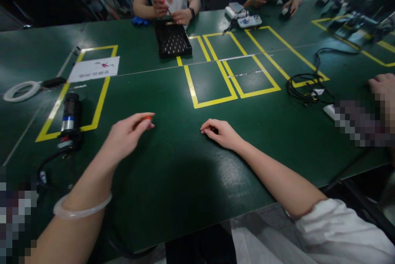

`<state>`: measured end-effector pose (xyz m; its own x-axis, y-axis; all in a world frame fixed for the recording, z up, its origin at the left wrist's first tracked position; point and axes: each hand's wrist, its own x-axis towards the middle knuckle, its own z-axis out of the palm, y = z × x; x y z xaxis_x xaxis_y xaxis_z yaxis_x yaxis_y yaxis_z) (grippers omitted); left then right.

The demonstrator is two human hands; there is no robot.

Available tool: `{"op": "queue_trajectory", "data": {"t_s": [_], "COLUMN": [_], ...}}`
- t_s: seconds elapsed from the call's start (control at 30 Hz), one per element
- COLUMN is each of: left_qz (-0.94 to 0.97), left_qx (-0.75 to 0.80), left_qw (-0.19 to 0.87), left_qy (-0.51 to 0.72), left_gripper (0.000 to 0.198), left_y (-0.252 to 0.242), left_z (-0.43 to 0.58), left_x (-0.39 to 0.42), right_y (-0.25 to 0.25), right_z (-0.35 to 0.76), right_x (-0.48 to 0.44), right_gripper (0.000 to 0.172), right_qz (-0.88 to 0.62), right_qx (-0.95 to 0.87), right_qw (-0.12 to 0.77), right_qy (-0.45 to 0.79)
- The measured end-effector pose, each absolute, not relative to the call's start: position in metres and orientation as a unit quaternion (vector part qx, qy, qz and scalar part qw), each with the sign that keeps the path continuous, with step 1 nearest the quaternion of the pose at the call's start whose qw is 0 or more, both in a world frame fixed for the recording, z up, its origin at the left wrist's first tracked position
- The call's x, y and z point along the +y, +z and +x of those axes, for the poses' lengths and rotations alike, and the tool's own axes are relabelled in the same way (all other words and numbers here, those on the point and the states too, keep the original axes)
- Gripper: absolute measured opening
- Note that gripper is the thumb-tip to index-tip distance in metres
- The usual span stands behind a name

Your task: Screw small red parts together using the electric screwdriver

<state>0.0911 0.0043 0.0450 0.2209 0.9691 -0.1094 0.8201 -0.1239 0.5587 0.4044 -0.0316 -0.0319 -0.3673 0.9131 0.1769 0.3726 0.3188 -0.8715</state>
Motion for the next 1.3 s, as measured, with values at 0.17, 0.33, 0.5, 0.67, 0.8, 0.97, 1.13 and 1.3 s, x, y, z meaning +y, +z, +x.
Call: {"op": "queue_trajectory", "data": {"t_s": [0.17,0.33,0.5,0.67,0.8,0.97,1.13,1.3], "left_qz": [0.715,0.657,0.577,0.585,0.607,0.616,0.649,0.63], "left_qx": [0.422,0.358,0.399,0.397,0.386,0.399,0.403,0.418], "left_qw": [0.528,0.642,0.673,0.666,0.655,0.633,0.587,0.588], "left_qy": [0.178,0.166,0.236,0.239,0.23,0.246,0.269,0.286], "left_gripper": [0.062,0.067,0.053,0.034,0.031,0.031,0.028,0.034], "left_y": [0.036,0.005,-0.01,-0.013,-0.014,-0.015,-0.017,-0.019], "left_z": [0.173,0.196,0.196,0.194,0.194,0.194,0.194,0.194], "left_x": [-0.001,-0.003,-0.009,-0.009,-0.01,-0.013,-0.015,-0.015], "right_y": [-0.031,-0.032,-0.036,-0.038,-0.036,-0.034,-0.033,-0.033], "right_z": [0.406,0.403,0.4,0.401,0.401,0.401,0.401,0.4], "right_x": [-0.033,-0.034,-0.034,-0.034,-0.035,-0.036,-0.034,-0.034], "right_gripper": [0.017,0.024,0.02,0.02,0.018,0.025,0.02,0.013], "right_qz": [-0.401,-0.345,-0.355,-0.387,-0.393,-0.391,-0.414,-0.401], "right_qx": [-0.694,-0.671,-0.653,-0.669,-0.676,-0.671,-0.634,-0.669], "right_qw": [0.38,0.386,0.406,0.406,0.408,0.401,0.411,0.415], "right_qy": [0.462,0.531,0.533,0.487,0.471,0.486,0.509,0.468]}}
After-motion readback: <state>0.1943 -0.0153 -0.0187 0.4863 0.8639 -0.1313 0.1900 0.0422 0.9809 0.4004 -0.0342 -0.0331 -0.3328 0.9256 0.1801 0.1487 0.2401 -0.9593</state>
